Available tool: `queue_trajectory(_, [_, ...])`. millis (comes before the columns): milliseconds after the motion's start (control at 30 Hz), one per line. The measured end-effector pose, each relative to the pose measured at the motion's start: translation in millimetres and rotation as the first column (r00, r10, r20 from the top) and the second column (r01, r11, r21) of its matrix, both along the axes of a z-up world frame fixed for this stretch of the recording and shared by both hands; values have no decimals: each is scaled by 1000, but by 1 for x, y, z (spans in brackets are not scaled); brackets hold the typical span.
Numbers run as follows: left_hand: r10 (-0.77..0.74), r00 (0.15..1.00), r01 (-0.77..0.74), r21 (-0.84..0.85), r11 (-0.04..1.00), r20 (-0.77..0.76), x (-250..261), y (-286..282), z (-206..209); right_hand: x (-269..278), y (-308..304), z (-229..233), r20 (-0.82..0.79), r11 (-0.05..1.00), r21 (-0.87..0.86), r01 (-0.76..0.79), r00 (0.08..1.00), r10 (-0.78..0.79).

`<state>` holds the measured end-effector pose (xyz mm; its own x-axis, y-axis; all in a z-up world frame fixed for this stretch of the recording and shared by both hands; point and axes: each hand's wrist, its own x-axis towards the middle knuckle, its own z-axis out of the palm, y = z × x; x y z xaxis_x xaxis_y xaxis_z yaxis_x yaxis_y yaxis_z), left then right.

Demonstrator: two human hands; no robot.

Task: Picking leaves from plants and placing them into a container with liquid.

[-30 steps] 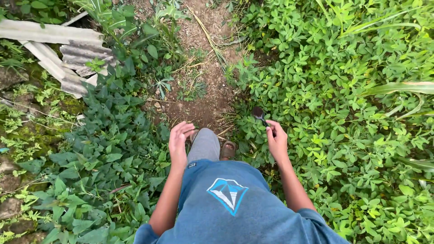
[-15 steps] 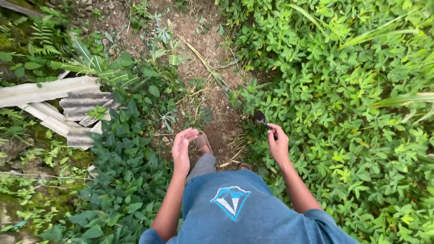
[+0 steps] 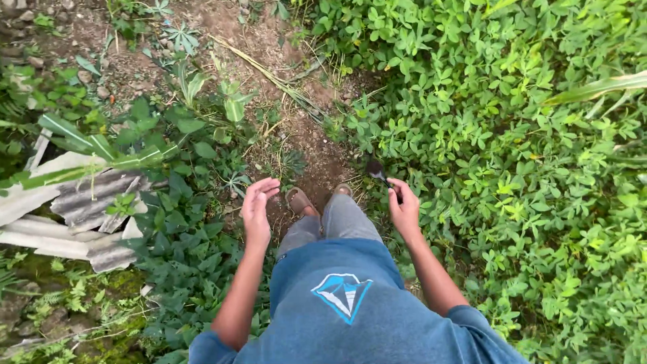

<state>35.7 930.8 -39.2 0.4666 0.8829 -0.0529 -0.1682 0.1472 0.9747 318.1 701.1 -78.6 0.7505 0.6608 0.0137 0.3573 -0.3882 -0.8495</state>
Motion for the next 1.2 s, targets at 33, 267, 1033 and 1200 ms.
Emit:
queue_trajectory(33, [-19, 1000, 19, -6, 1000, -6, 9, 0, -5, 2, -8, 7, -6, 1000, -6, 19, 1000, -19])
queue_trajectory(267, [-234, 972, 235, -77, 969, 19, 79, 33, -17, 35, -20, 7, 69, 969, -75, 237, 970, -232])
queue_trajectory(1033, [-486, 861, 497, 42, 867, -151, 308, 125, -109, 215, 58, -148, 80, 938, -159, 309, 951, -300])
queue_trajectory(1200, [-571, 741, 656, 199, 728, -353, 331, 176, -167, 237, 90, -225, 153, 934, -188, 303, 949, -277])
